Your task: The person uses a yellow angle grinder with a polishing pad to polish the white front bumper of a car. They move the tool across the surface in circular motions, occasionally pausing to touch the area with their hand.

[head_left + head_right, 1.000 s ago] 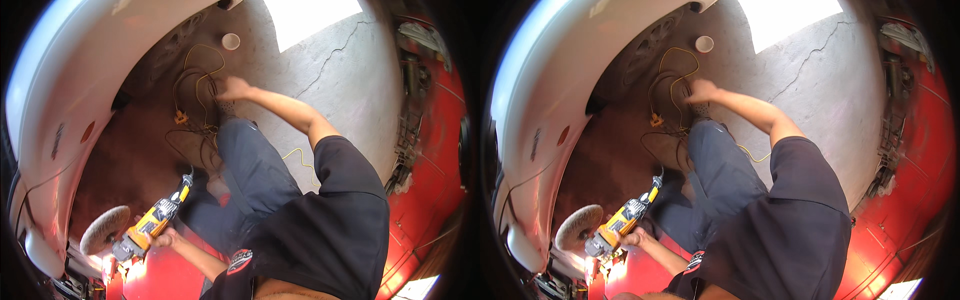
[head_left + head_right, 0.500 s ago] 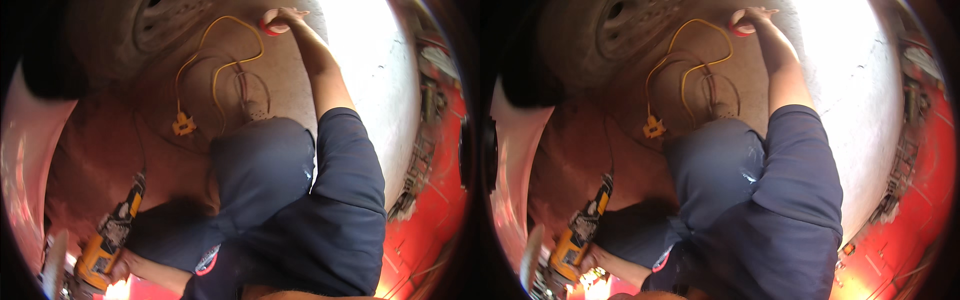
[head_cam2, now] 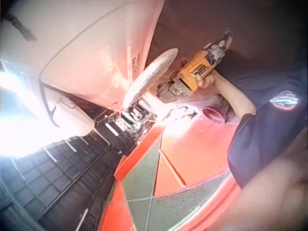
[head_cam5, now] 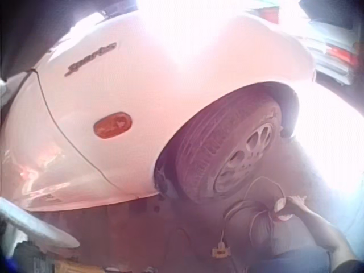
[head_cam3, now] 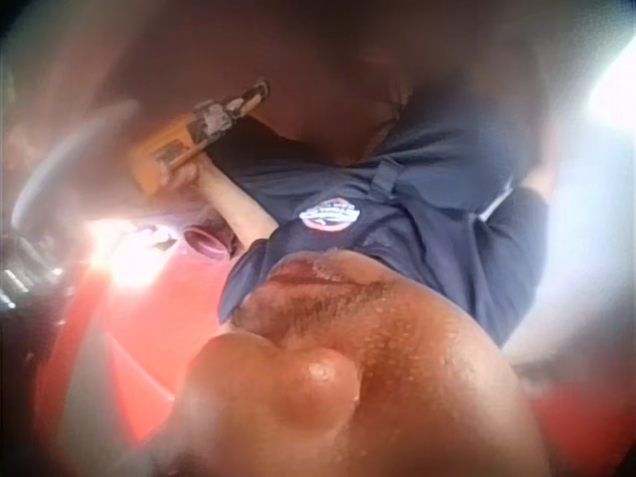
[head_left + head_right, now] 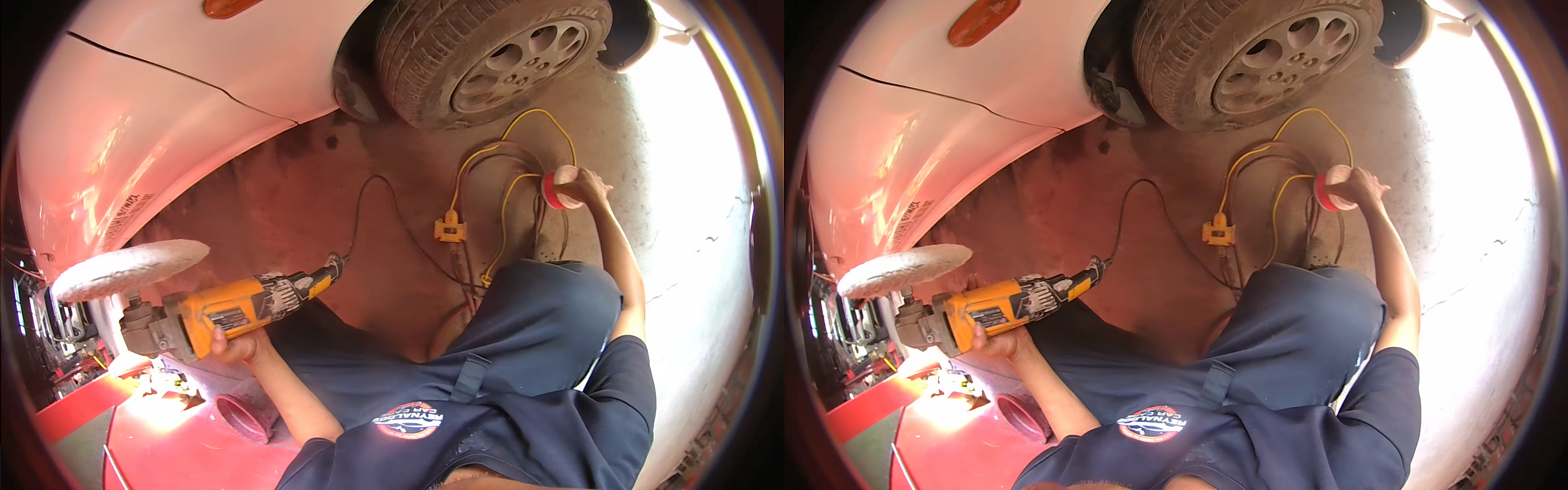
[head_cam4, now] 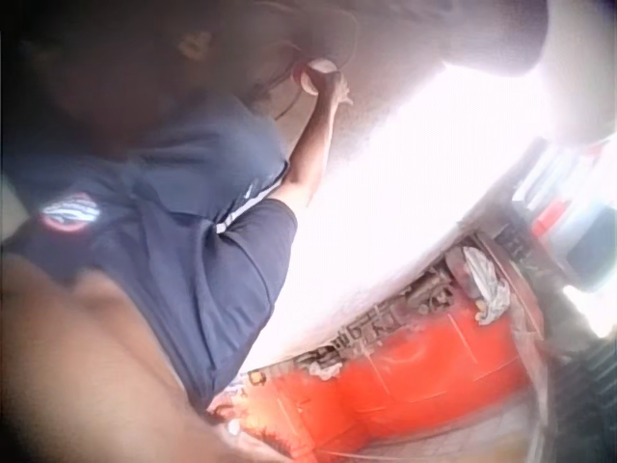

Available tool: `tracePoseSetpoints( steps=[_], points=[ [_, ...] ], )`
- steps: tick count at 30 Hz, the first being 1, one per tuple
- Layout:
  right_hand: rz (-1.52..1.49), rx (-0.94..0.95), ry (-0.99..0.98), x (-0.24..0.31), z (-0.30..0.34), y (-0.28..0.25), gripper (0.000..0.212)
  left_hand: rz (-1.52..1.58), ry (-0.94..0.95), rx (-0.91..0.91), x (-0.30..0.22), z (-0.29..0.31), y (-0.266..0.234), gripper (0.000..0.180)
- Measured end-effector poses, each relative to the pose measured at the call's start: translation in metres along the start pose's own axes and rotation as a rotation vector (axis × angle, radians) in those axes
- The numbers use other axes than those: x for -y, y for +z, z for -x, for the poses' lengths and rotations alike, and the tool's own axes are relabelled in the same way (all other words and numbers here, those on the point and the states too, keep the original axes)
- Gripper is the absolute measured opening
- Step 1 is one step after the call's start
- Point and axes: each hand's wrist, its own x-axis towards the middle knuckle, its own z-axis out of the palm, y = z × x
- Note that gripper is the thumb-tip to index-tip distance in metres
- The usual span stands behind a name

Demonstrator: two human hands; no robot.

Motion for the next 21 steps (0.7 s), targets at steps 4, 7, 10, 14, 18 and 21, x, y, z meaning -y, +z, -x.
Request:
tracePoseSetpoints(
  steps=[4, 7, 10, 14, 18, 21],
  points=[
    [0.033, 0.042, 0.195, -0.049, 0.019, 0.032, 0.096, -0.038, -0.049, 0.13, 0.003, -0.008, -0.015, 0.083],
    [-0.004, -0.081, 0.261, -0.07, 0.012, 0.044, 0.105, -0.022, -0.1, 0.12, 0.008, -0.006, -0.013, 0.08],
    [0.039, -0.108, 0.298, -0.079, 0.005, 0.045, 0.111, -0.026, -0.1, 0.167, 0.001, -0.006, -0.004, 0.081],
    [0.024, -0.332, 0.164, -0.087, 0.014, 0.064, 0.109, -0.006, -0.067, 0.378, -0.029, -0.007, -0.008, 0.074],
    [-0.106, -0.663, -0.015, -0.112, 0.053, 0.121, 0.085, 0.128, -0.133, 0.467, -0.02, -0.008, -0.023, 0.065],
    [-0.181, -0.741, -0.171, -0.122, 0.097, 0.163, 0.082, 0.021, 0.063, 0.289, 0.005, -0.005, -0.035, 0.061]
  ],
)
